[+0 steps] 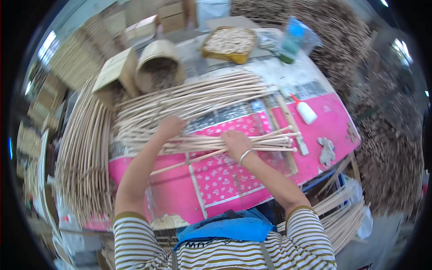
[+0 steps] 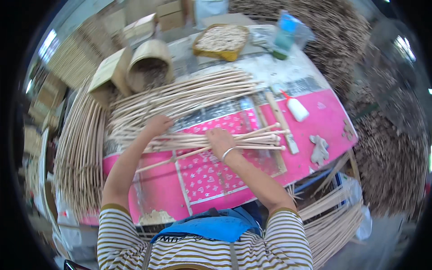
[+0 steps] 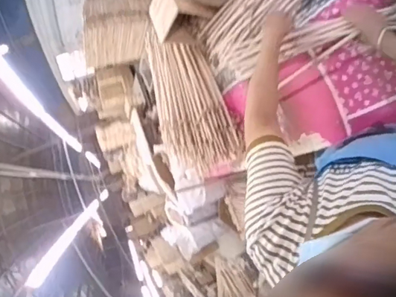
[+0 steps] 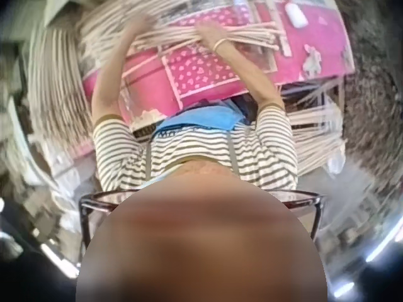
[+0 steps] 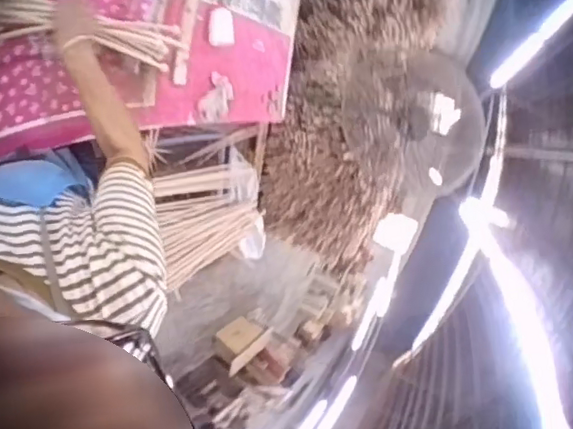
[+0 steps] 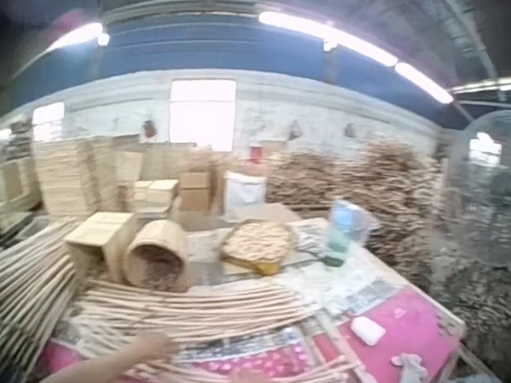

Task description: Assembling a wooden fence-like structure by threading rods through circular spacers and applying glue to the joints.

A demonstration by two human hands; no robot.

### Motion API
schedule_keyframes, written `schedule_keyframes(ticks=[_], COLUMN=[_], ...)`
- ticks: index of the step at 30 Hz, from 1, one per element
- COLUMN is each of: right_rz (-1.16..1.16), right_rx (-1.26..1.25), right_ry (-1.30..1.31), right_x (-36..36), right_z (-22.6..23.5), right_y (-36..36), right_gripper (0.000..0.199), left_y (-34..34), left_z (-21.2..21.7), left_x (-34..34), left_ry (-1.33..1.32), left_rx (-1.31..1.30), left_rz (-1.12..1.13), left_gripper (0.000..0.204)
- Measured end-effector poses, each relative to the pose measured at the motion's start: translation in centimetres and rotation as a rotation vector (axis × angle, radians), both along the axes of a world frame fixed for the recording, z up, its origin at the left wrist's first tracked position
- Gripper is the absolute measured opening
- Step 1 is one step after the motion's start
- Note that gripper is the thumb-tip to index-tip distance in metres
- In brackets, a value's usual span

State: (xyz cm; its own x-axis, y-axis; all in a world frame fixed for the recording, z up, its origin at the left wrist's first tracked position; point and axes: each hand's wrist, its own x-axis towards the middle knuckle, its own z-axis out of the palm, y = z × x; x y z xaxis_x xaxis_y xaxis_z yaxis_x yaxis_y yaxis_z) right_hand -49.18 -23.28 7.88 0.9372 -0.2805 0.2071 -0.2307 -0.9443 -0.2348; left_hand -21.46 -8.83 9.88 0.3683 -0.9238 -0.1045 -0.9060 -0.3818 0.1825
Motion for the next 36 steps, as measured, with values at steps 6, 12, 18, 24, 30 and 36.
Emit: schedule_keyframes(ticks=[6,12,18,24,30,36], right_rz=[0.139,0.236,-0.083,-0.052,0.200,0.036], right_rx=[0.003,0.006,-0.081,0.015,0.203,0.228], right_ry=[-0.177,-0.455,-0.224,-0.181,-0.206,-0.408], right_x=[-3.7,-2.8,-4.1,-9.1,-14.0,-16.3], right_z=[1.3,-0.1,-2.8,-2.4,-2.7,-4.3], right_y=[1.3,3.9,5.8,7.5,6.8,9.7], right_gripper=[0.025,0.012,0.026,0.055,0.089,0.079], left_y=[0.5,1.3,6.4,10.7,11.4,11.2], left_z=[-1.7,0.8,2.2,1.4,0.0,-0.3], left_x=[3.9,3.6,-7.2,-15.0,-18.1,-18.2], left_ry=[-0.019,0.285,0.406,0.232,0.153,-0.050], left_rx=[0.059,-0.086,0.050,-0.036,-0.151,-0.119], left_rz=[-0.060,-0.088,-0.123,-0.245,-0.102,-0.126], left_gripper=[0.040,0.041,0.054,0.069,0.059,0.053])
